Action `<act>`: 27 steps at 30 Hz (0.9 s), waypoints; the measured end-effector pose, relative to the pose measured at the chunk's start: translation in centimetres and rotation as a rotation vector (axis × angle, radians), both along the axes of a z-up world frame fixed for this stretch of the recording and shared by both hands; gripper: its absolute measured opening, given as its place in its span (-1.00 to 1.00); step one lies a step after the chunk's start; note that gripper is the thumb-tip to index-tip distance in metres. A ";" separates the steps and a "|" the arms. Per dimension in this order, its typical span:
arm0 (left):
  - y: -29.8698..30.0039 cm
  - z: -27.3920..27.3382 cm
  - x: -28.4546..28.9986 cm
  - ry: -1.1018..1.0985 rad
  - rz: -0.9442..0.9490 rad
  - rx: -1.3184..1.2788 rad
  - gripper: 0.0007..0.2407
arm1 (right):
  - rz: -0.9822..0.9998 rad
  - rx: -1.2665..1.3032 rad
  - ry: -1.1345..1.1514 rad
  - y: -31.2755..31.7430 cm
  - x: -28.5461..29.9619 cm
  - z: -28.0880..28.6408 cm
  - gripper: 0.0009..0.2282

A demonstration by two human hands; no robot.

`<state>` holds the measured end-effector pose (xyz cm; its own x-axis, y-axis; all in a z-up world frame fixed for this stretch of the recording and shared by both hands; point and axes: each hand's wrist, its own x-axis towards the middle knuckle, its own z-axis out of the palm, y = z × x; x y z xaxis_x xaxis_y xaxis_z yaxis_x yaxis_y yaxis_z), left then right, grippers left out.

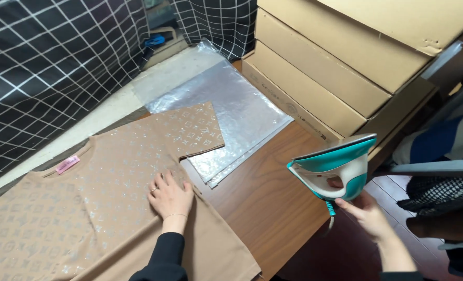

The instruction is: The person takes a beige t-shirt off a hanger and lays it on a wooden table. They use a teal iron to press the shirt, smoothing out the sleeves and body. After ironing, the person folds the shirt neatly and places it inside a clear plastic bag.

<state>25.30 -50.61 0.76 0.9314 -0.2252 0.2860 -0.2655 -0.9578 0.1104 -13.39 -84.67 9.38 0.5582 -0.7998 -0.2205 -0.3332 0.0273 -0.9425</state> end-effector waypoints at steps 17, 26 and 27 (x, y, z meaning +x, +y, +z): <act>19.6 3.5 -14.2 0.621 0.120 -0.587 -0.73 | 0.506 -0.333 -0.295 22.1 17.4 -0.5 -0.79; 24.4 1.8 -25.9 0.705 0.416 -1.239 -0.65 | 0.940 -0.166 0.108 31.1 21.5 -2.5 -0.40; 23.8 3.1 -26.4 0.714 0.478 -1.453 -0.63 | 1.017 -0.200 0.022 32.6 20.0 -1.6 -0.50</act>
